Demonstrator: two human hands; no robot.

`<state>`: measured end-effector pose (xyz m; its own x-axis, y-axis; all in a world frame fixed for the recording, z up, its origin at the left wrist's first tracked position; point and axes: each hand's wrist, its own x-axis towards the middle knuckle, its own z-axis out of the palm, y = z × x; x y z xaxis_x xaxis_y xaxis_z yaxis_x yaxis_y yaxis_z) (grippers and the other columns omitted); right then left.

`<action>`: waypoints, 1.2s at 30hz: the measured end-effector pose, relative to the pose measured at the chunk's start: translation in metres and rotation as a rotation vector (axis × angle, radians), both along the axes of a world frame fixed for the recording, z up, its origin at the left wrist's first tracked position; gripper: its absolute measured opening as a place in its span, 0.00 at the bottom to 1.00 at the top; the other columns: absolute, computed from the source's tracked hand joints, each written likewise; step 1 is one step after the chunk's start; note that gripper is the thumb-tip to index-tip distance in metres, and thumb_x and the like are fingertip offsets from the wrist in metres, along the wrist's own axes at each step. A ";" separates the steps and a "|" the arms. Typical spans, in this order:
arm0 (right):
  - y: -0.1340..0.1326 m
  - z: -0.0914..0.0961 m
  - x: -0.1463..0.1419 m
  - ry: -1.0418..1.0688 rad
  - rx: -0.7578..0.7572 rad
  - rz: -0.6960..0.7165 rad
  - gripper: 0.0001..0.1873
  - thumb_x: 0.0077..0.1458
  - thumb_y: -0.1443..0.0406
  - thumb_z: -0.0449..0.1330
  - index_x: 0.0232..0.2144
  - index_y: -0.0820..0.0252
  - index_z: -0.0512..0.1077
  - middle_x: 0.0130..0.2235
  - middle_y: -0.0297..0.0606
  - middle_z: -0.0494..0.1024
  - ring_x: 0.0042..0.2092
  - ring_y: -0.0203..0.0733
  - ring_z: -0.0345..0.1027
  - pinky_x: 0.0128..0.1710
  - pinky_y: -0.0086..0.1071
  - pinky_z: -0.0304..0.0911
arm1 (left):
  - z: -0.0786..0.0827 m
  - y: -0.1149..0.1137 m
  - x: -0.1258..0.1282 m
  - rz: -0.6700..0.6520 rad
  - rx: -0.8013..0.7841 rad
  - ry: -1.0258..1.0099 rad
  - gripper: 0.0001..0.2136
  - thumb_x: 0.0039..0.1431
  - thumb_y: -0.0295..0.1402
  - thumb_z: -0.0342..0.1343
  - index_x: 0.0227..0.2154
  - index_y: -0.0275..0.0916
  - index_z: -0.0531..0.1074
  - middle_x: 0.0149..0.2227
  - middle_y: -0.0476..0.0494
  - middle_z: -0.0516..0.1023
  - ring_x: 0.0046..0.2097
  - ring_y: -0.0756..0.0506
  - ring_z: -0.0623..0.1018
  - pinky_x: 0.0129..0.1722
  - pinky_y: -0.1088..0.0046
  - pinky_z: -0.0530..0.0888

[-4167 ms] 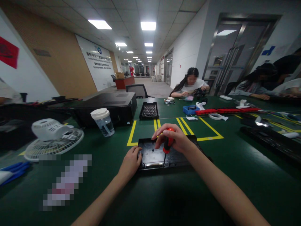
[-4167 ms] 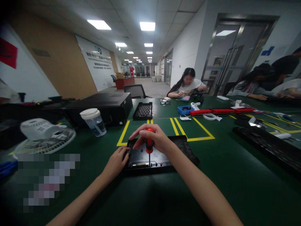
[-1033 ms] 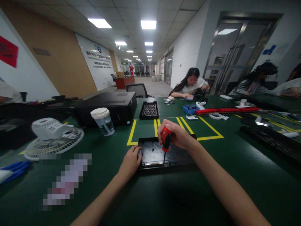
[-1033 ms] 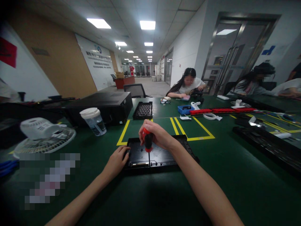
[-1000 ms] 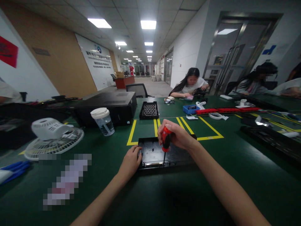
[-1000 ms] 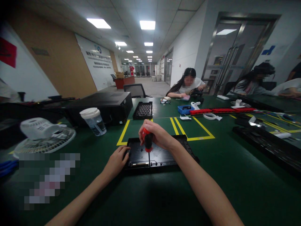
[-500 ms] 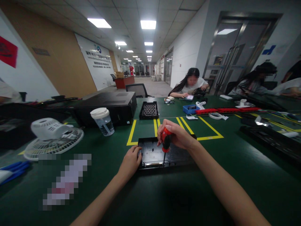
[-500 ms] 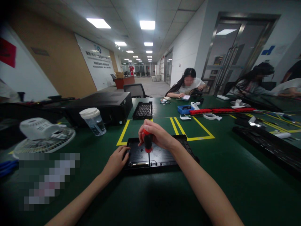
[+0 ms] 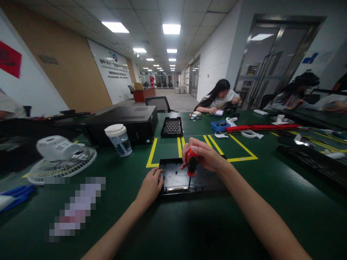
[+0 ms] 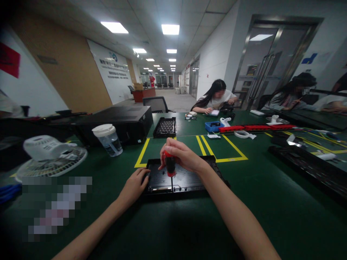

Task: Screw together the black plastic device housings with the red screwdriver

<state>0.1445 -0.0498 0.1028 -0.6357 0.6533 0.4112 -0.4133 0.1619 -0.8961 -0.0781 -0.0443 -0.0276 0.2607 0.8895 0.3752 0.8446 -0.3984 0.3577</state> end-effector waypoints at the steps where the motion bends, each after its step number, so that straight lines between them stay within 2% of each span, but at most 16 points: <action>1: 0.000 0.000 0.000 -0.001 0.001 -0.003 0.06 0.56 0.66 0.50 0.28 0.61 0.58 0.30 0.35 0.67 0.30 0.36 0.66 0.31 0.39 0.68 | 0.000 0.000 0.000 0.002 -0.005 -0.002 0.12 0.58 0.31 0.43 0.41 0.37 0.68 0.46 0.39 0.68 0.47 0.43 0.70 0.49 0.63 0.67; 9: 0.002 -0.001 0.002 -0.037 0.019 -0.054 0.08 0.55 0.64 0.53 0.28 0.60 0.57 0.31 0.35 0.68 0.31 0.35 0.66 0.30 0.37 0.69 | 0.001 -0.001 0.000 -0.003 -0.016 -0.016 0.12 0.58 0.31 0.43 0.41 0.37 0.68 0.46 0.39 0.68 0.47 0.43 0.70 0.50 0.63 0.67; 18: 0.000 0.001 0.002 -0.113 0.059 -0.201 0.10 0.53 0.63 0.55 0.25 0.60 0.56 0.29 0.34 0.69 0.30 0.35 0.67 0.27 0.34 0.70 | 0.000 0.000 0.000 -0.008 0.009 -0.013 0.12 0.58 0.31 0.43 0.40 0.38 0.69 0.46 0.39 0.69 0.47 0.43 0.71 0.49 0.62 0.68; 28: -0.001 0.005 0.003 -0.163 0.124 -0.286 0.12 0.52 0.62 0.56 0.24 0.61 0.57 0.29 0.33 0.67 0.28 0.33 0.66 0.25 0.32 0.69 | 0.000 0.000 0.001 -0.001 0.008 0.000 0.12 0.57 0.30 0.43 0.41 0.37 0.68 0.46 0.39 0.69 0.48 0.43 0.70 0.50 0.63 0.67; 36: -0.002 0.007 0.003 -0.270 0.197 -0.456 0.13 0.52 0.60 0.56 0.23 0.60 0.58 0.25 0.31 0.65 0.24 0.31 0.62 0.20 0.25 0.61 | -0.002 0.001 0.000 -0.001 0.001 -0.016 0.12 0.57 0.31 0.44 0.41 0.37 0.69 0.46 0.38 0.69 0.48 0.43 0.70 0.49 0.62 0.67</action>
<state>0.1478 -0.0516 0.1097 -0.4061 0.8141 0.4152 -0.0225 0.4452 -0.8951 -0.0786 -0.0438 -0.0293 0.2556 0.8890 0.3800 0.8385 -0.3995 0.3706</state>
